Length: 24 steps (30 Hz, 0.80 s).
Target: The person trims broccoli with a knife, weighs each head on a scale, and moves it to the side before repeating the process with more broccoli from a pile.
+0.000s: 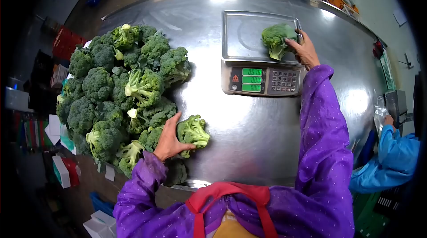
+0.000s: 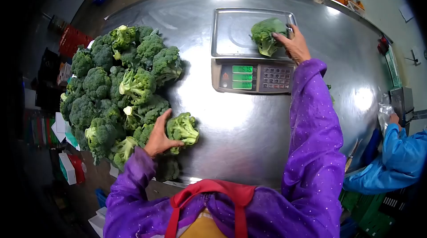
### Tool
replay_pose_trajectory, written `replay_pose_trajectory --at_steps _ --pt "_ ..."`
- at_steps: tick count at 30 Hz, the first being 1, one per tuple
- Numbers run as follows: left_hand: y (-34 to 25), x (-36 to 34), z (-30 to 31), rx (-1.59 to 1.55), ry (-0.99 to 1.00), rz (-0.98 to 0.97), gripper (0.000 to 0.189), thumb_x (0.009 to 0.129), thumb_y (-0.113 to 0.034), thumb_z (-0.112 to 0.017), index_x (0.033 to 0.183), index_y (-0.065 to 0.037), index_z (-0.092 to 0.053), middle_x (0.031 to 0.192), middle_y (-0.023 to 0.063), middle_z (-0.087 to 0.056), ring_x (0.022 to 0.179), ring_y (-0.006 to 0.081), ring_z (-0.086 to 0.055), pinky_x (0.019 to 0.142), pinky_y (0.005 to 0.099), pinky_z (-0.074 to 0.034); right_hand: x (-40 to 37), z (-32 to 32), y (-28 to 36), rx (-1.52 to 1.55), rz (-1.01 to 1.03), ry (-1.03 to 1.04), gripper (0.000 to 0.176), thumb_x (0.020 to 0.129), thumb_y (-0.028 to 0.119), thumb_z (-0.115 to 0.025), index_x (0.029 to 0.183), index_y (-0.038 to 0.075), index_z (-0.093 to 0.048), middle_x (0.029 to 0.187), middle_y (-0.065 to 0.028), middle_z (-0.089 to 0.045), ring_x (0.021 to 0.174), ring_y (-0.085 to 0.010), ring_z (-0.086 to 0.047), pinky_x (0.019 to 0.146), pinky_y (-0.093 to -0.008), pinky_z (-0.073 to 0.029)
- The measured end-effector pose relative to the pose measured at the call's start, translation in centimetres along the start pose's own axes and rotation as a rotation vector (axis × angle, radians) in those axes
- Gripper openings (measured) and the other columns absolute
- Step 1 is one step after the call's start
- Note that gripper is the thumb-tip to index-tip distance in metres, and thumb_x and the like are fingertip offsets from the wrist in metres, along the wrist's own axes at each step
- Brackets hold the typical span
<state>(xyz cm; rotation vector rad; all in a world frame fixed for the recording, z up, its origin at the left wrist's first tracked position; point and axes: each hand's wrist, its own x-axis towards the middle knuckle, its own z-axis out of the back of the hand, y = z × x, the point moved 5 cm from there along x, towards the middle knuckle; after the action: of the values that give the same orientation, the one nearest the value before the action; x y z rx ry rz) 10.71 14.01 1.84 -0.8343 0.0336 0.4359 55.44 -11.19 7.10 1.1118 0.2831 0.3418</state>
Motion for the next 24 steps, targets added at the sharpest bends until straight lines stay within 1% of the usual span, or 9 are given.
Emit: replay_pose_trajectory --at_steps 2,5,6,7,10,15,17,22,24 --pt "2.7 0.5 -2.0 -0.245 -0.087 0.066 0.101 0.057 -0.025 -0.092 0.139 -0.004 -0.036 0.135 0.0186 -0.045 0.122 0.0318 -0.048 0.101 0.043 -0.042 -0.3 0.9 -2.1 0.153 -0.057 -0.023 0.074 0.075 0.04 -0.08 0.133 0.007 -0.048 0.077 -0.0031 -0.057 0.056 -0.0102 -0.054 0.043 -0.025 -0.041" --pt "2.2 0.9 -3.2 -0.423 0.019 0.206 0.087 0.064 -0.013 -0.088 0.135 -0.003 -0.04 0.128 0.0124 -0.053 0.116 0.023 -0.052 0.099 0.035 -0.043 -0.8 0.8 -3.3 0.258 -0.101 0.017 0.066 0.077 0.032 -0.079 0.129 0.007 -0.047 0.072 -0.0029 -0.056 0.047 -0.0083 -0.049 0.039 -0.0233 -0.038" --pt "1.8 1.1 -3.0 -0.491 0.015 0.233 0.077 0.066 -0.004 -0.084 0.132 -0.003 -0.043 0.115 0.0095 -0.06 0.107 0.0215 -0.057 0.095 0.0342 -0.046 -1.6 0.5 -2.3 0.321 -0.031 -0.049 0.05 0.078 0.024 -0.078 0.117 0.006 -0.052 0.071 -0.0023 -0.056 0.042 -0.0098 -0.049 0.037 -0.0219 -0.036" --pt "1.4 1.3 -3.0 -0.662 0.038 0.313 0.074 0.068 -0.008 -0.082 0.131 -0.002 -0.043 0.114 0.0138 -0.061 0.103 0.0223 -0.06 0.092 0.0349 -0.049 -1.6 0.3 -2.7 0.359 -0.016 -0.073 0.047 0.079 0.022 -0.078 0.114 0.006 -0.052 0.07 -0.0022 -0.056 0.043 -0.01 -0.05 0.036 -0.0218 -0.037" --pt "-0.5 2.4 -2.1 -0.939 -0.06 0.4 0.066 0.07 -0.001 -0.076 0.128 -0.003 -0.045 0.109 0.0136 -0.062 0.099 0.0245 -0.062 0.088 0.0361 -0.051 -1.4 0.2 -3.4 0.48 0.039 -0.16 0.032 0.08 0.017 -0.075 0.103 0.004 -0.055 0.07 -0.0028 -0.057 0.045 -0.011 -0.055 0.036 -0.0223 -0.039" --pt "-10.0 8.6 3.9 -0.704 -0.06 0.005 0.075 0.068 -0.005 -0.078 0.133 -0.003 -0.042 0.115 0.0172 -0.058 0.102 0.0262 -0.061 0.091 0.0375 -0.051 -2.8 2.8 -6.3 0.656 -0.047 -0.241 0.021 0.083 0.014 -0.071 0.092 0.002 -0.057 0.075 -0.0047 -0.059 0.048 -0.0123 -0.056 0.038 -0.0227 -0.042" --pt "-13.2 13.1 5.7 -0.496 -0.119 -0.149 0.076 0.067 -0.007 -0.077 0.135 -0.006 -0.042 0.115 0.0135 -0.059 0.105 0.0244 -0.06 0.088 0.0358 -0.053 -3.5 4.2 -7.7 0.746 -0.06 -0.277 0.02 0.083 0.014 -0.071 0.091 0.002 -0.057 0.078 -0.0051 -0.06 0.049 -0.0124 -0.057 0.039 -0.0224 -0.042" --pt "-18.7 25.6 3.6 0.079 -0.308 -0.481 0.083 0.061 -0.02 -0.083 0.134 -0.005 -0.045 0.121 0.0198 -0.055 0.11 0.0318 -0.057 0.097 0.0384 -0.047 -5.4 3.9 -7.7 0.694 -0.068 -0.286 0.05 0.08 0.033 -0.08 0.109 0.006 -0.05 0.08 -0.0039 -0.059 0.046 -0.0114 -0.056 0.037 -0.0219 -0.042" --pt "-19.4 28.9 0.9 0.197 -0.255 -0.5 0.086 0.061 -0.027 -0.083 0.135 -0.005 -0.046 0.122 0.0226 -0.054 0.114 0.0371 -0.054 0.1 0.0396 -0.044 -5.6 3.1 -6.3 0.648 -0.088 -0.326 0.044 0.08 0.027 -0.079 0.107 0.006 -0.051 0.077 -0.003 -0.059 0.045 -0.01 -0.055 0.037 -0.021 -0.041"
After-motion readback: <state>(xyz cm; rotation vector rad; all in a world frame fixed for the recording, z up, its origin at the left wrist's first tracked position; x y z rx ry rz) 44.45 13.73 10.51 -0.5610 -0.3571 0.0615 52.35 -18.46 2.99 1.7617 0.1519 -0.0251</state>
